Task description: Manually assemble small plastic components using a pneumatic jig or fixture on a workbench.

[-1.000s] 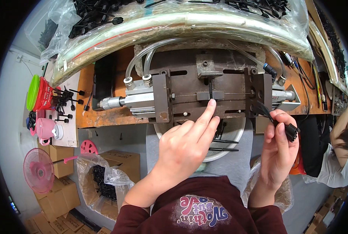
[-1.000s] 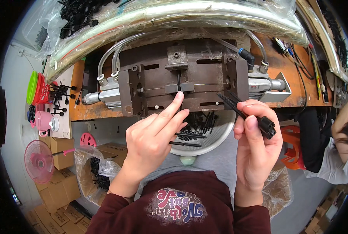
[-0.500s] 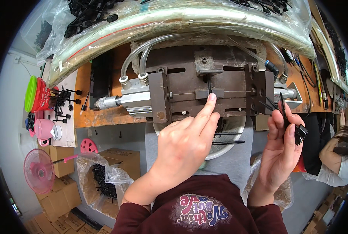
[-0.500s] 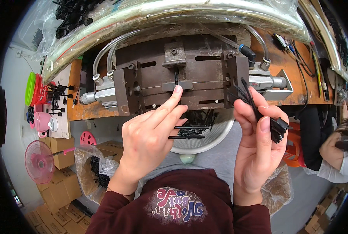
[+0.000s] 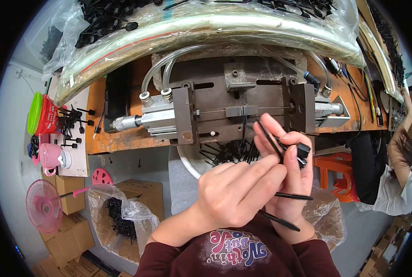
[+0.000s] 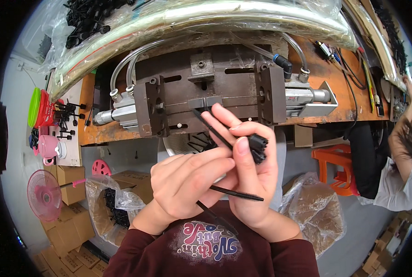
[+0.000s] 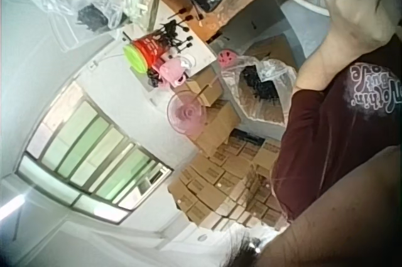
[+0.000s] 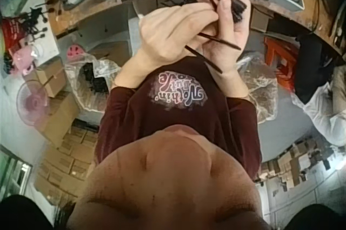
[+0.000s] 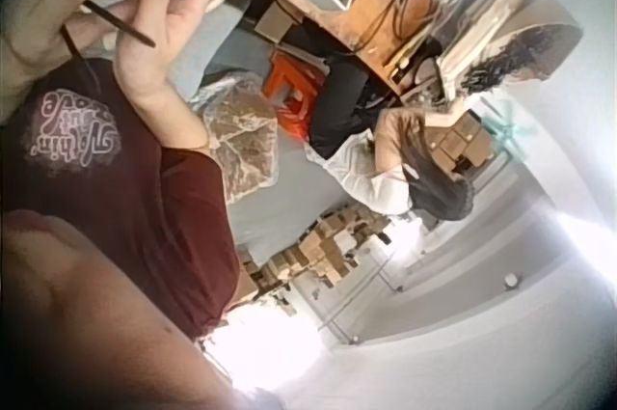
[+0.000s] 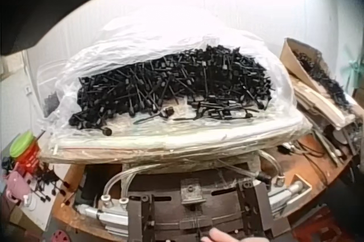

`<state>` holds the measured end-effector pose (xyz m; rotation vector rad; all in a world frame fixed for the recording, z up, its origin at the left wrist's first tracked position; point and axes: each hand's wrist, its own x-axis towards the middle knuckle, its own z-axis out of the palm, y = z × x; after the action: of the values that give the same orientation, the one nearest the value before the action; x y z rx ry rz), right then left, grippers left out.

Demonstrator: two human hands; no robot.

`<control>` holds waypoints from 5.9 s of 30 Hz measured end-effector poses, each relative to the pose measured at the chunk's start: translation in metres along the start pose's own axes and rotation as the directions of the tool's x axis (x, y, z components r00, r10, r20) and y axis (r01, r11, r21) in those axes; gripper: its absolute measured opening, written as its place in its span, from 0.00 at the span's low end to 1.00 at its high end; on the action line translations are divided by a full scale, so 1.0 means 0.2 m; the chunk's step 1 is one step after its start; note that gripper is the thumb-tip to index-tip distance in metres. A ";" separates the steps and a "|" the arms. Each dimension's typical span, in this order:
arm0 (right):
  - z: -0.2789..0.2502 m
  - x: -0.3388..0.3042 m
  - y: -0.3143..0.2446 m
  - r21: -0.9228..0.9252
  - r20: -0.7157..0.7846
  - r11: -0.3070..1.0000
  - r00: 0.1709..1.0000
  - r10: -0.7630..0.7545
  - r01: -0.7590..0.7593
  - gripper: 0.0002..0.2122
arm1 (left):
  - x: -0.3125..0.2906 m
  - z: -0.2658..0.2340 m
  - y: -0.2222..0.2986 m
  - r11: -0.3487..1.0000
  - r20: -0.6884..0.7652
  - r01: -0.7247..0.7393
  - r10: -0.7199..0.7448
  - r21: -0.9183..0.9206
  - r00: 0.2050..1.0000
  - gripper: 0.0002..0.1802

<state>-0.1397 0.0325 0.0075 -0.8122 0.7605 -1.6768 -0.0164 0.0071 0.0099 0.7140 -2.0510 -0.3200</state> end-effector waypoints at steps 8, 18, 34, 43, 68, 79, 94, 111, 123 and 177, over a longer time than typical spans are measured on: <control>-0.10 0.01 0.03 -0.343 0.043 0.916 0.977 -0.207 0.209 0.08 | -0.02 -0.08 -0.02 0.990 0.063 0.137 -0.135 -0.026 0.989 0.20; -0.18 -0.01 -0.10 -0.614 0.140 0.650 0.873 -0.468 0.447 0.11 | -0.03 -0.02 -0.09 0.905 0.216 0.057 -0.161 0.423 0.963 0.13; -0.29 0.01 -0.20 -0.869 0.409 -0.015 0.702 -0.583 0.495 0.16 | 0.02 -0.02 -0.11 0.914 0.261 0.086 -0.202 0.396 0.944 0.14; -0.24 0.08 -0.13 -0.681 0.729 -0.320 0.569 -0.380 0.659 0.18 | 0.04 -0.13 -0.02 0.773 0.308 0.420 -0.301 -0.475 0.902 0.21; -0.34 0.04 -0.08 -0.681 0.311 0.406 0.742 -0.593 0.610 0.26 | 0.01 -0.01 -0.12 0.924 0.199 0.120 -0.203 0.363 0.959 0.14; -0.28 0.03 -0.18 -0.809 0.426 0.229 0.809 -0.406 0.541 0.14 | 0.01 -0.01 -0.12 0.936 0.192 0.160 -0.228 0.314 0.954 0.15; -0.14 0.14 -0.03 -0.783 0.621 -0.013 0.783 0.016 0.622 0.13 | -0.20 -0.28 -0.10 0.661 0.188 0.579 -0.566 -0.478 0.802 0.09; -0.07 0.16 -0.04 -0.789 0.594 -0.143 0.801 0.072 0.598 0.13 | -0.14 -0.17 -0.06 0.231 0.322 0.529 -0.579 -0.817 0.749 0.11; -0.02 0.04 -0.10 -0.639 0.719 0.275 0.685 -0.117 0.718 0.13 | -0.12 -0.14 -0.04 0.221 0.322 0.550 -0.616 -0.805 0.719 0.11; -0.19 0.06 -0.18 -0.805 0.592 0.115 0.799 0.101 0.582 0.14 | 0.00 0.01 -0.12 0.902 0.181 0.042 -0.131 0.429 0.975 0.14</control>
<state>-0.1936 0.0323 0.0175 -2.4100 1.3868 -0.8421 -0.0106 -0.0120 -0.0022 1.0763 -2.3201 0.0109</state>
